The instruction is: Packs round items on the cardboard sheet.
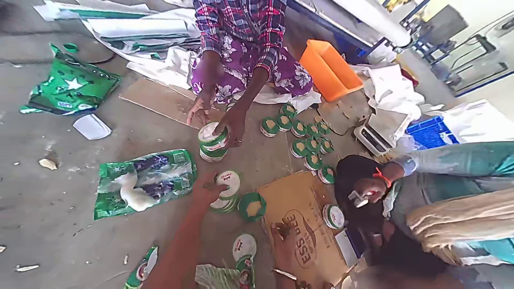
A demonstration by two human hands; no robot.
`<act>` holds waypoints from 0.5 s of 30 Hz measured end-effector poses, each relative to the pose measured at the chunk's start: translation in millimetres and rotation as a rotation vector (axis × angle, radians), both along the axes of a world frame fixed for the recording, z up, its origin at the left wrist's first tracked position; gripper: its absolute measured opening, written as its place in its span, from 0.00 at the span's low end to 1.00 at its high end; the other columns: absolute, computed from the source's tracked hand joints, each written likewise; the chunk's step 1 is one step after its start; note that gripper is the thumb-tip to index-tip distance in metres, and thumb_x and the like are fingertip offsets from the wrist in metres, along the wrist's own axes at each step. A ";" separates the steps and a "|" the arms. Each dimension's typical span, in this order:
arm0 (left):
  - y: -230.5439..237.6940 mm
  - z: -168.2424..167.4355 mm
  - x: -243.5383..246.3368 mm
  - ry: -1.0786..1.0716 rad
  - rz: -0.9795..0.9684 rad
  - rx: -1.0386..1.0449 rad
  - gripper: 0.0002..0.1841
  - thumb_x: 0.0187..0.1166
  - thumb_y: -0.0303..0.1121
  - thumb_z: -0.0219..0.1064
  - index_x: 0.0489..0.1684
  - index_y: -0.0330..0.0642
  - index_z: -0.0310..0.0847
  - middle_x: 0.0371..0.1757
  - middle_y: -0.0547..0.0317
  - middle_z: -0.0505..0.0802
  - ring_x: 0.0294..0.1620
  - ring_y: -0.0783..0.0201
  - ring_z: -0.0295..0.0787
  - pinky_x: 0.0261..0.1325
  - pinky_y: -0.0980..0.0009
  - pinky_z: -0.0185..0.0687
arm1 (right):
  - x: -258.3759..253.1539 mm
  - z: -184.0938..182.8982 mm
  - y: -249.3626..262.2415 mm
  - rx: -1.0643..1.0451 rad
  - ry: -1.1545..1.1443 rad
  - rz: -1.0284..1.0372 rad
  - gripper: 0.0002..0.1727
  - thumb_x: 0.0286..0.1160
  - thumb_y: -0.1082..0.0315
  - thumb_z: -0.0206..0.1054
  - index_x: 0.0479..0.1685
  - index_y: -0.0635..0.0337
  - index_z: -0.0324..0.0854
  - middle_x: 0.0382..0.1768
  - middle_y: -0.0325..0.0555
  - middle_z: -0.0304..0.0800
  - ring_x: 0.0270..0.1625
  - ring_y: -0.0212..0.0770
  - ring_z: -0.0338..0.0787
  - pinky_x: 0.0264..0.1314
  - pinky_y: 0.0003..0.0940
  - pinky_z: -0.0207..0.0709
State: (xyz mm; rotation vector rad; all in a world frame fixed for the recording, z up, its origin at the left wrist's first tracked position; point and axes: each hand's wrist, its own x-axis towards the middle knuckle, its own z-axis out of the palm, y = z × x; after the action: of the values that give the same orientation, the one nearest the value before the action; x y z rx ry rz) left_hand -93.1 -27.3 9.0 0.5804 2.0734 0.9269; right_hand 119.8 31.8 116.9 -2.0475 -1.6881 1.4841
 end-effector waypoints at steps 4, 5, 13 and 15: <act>-3.5 -11.7 5.1 -0.082 -0.143 -0.083 0.26 0.87 0.30 0.61 0.82 0.31 0.64 0.74 0.31 0.80 0.77 0.38 0.77 0.78 0.43 0.70 | 41.4 -130.9 5.2 0.374 0.279 0.048 0.33 0.75 0.69 0.69 0.77 0.77 0.65 0.53 0.58 0.88 0.50 0.41 0.87 0.50 0.36 0.81; -4.1 -12.9 8.5 -0.068 -0.166 -0.104 0.26 0.87 0.28 0.58 0.83 0.30 0.63 0.75 0.30 0.79 0.77 0.38 0.76 0.79 0.42 0.69 | 38.1 -127.8 4.2 0.349 0.272 0.044 0.32 0.76 0.69 0.69 0.77 0.76 0.65 0.54 0.57 0.88 0.50 0.40 0.88 0.51 0.35 0.81; -9.4 -0.9 9.9 0.110 -0.210 -0.170 0.16 0.85 0.29 0.63 0.64 0.28 0.83 0.72 0.25 0.80 0.79 0.30 0.70 0.81 0.38 0.62 | 45.5 -131.8 -0.1 0.351 0.247 0.032 0.32 0.75 0.70 0.69 0.77 0.76 0.65 0.55 0.60 0.88 0.51 0.44 0.89 0.52 0.38 0.83; -14.8 8.9 7.0 0.084 -0.233 -0.130 0.15 0.87 0.30 0.60 0.61 0.27 0.84 0.64 0.29 0.86 0.70 0.36 0.80 0.76 0.42 0.69 | 47.0 -133.0 -0.5 0.359 0.254 0.038 0.32 0.75 0.70 0.68 0.77 0.77 0.65 0.54 0.60 0.88 0.51 0.43 0.88 0.51 0.38 0.82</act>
State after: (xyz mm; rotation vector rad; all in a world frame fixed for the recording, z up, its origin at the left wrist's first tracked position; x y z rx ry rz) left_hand -86.2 -42.1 17.8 0.7830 2.0690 0.6384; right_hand 166.7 31.3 -16.1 -1.5834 -1.7445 1.2732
